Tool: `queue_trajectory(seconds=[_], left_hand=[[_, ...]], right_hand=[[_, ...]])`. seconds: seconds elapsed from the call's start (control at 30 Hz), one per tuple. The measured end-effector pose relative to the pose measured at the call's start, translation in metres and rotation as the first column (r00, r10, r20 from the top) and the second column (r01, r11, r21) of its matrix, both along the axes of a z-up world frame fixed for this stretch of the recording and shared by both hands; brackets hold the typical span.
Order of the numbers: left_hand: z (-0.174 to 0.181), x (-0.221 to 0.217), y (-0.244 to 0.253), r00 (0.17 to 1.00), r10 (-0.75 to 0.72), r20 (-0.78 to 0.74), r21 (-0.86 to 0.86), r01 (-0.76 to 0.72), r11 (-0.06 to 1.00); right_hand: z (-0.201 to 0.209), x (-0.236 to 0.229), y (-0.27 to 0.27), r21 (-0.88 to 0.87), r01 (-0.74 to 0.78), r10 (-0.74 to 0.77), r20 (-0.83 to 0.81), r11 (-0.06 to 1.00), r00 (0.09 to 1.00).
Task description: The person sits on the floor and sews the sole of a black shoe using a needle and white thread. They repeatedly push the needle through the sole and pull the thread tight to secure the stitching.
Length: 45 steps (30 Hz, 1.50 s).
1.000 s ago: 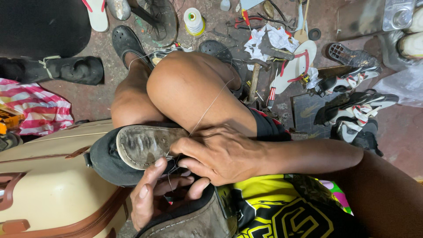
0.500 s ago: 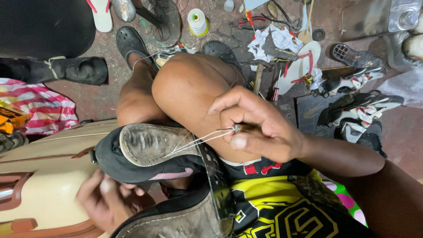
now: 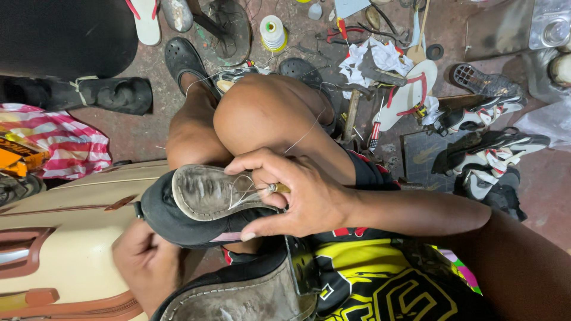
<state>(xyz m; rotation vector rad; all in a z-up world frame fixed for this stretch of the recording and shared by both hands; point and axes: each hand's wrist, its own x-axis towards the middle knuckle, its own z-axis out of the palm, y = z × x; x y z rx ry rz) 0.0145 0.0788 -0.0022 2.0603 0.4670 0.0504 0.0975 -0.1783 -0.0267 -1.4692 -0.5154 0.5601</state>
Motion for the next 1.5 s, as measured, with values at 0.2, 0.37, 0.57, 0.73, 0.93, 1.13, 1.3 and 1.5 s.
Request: queue_trajectory(seconds=[0.2, 0.37, 0.57, 0.73, 0.93, 1.13, 1.3, 1.5], left_hand=[[0.014, -0.017, 0.01, 0.982, 0.182, 0.058, 0.595, -0.18, 0.783], [0.003, -0.017, 0.01, 0.969, -0.098, 0.229, 0.364, 0.009, 0.931], [0.003, 0.005, 0.004, 0.927, -0.373, -0.034, -0.072, 0.37, 0.926], [-0.009, 0.005, 0.002, 0.946, -0.324, 0.028, -0.115, 0.325, 0.939], [-0.036, -0.005, -0.009, 0.992, 0.05, 0.116, -0.364, -0.005, 0.931], [-0.055, -0.025, -0.026, 0.973, 0.133, 0.188, -0.076, -0.121, 0.99], [-0.045, -0.018, -0.017, 0.979, 0.044, 0.198, -0.164, -0.012, 0.986], [-0.04, -0.011, -0.01, 0.985, 0.0, 0.171, -0.234, 0.041, 0.971]], right_hand=[[-0.003, 0.002, 0.006, 0.035, -0.04, 0.041, -0.027, 0.999, 0.999], [0.002, 0.004, 0.004, -0.005, -0.104, 0.104, -0.051, 0.995, 0.993], [0.014, 0.022, -0.025, -0.512, -0.263, 0.316, 0.016, 0.818, 0.949], [0.018, 0.028, -0.048, -0.403, -0.115, 0.276, 0.369, 0.908, 0.887], [0.006, 0.031, -0.017, -0.308, -0.143, 0.218, 0.224, 0.94, 0.95], [-0.001, 0.036, -0.023, -0.262, -0.213, 0.264, 0.179, 0.941, 0.948], [0.009, 0.038, -0.027, -0.083, -0.132, 0.145, 0.179, 0.988, 0.973], [0.014, 0.028, -0.014, 0.353, -0.044, 0.055, -0.023, 0.935, 0.998]])
